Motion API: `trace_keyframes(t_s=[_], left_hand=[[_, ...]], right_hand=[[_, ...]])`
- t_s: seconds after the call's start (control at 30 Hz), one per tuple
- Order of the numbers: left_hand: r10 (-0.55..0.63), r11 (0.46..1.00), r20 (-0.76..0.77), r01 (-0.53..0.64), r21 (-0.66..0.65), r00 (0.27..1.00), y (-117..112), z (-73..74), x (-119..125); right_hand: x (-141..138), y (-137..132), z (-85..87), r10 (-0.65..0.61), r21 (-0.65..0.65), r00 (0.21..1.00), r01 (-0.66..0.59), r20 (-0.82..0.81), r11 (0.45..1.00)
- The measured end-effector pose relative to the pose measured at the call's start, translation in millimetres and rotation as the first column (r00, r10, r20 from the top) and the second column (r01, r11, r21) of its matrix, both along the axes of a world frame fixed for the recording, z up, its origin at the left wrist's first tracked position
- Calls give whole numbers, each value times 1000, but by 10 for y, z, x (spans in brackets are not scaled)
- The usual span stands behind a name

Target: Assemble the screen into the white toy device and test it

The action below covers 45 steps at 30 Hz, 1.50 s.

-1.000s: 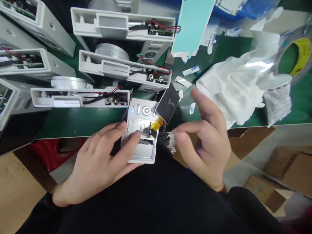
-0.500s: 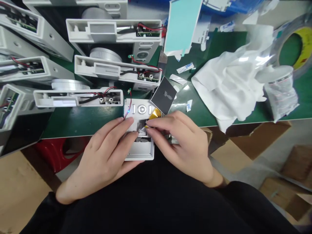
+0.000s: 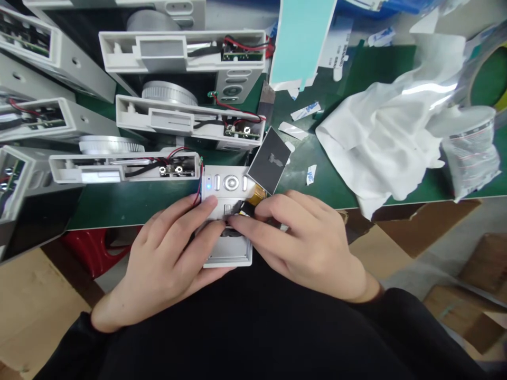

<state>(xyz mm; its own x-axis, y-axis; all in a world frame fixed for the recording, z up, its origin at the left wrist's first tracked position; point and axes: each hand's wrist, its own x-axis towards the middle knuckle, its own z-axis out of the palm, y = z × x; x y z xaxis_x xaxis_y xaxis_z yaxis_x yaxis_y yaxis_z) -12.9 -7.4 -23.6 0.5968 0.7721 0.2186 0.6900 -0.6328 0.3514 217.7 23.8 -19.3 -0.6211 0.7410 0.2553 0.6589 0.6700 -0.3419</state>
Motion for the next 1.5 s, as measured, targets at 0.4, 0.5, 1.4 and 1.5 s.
trace_keyframes(t_s=[0.4,0.5,1.4,1.5], left_hand=[[45,997,9,-44,-65,999,10,17,56],[63,996,2,-63,-67,998,15,28,115],[220,967,9,-216,-137,976,-81,14,328],[229,967,23,-225,-119,973,-88,-11,324]], right_hand=[[32,16,103,44,-259,998,-55,-46,964],[-4,38,128,35,-264,999,-39,-19,964],[51,-210,-74,-567,-704,717,151,-405,694],[22,-186,-71,-520,-650,739,147,-428,745]])
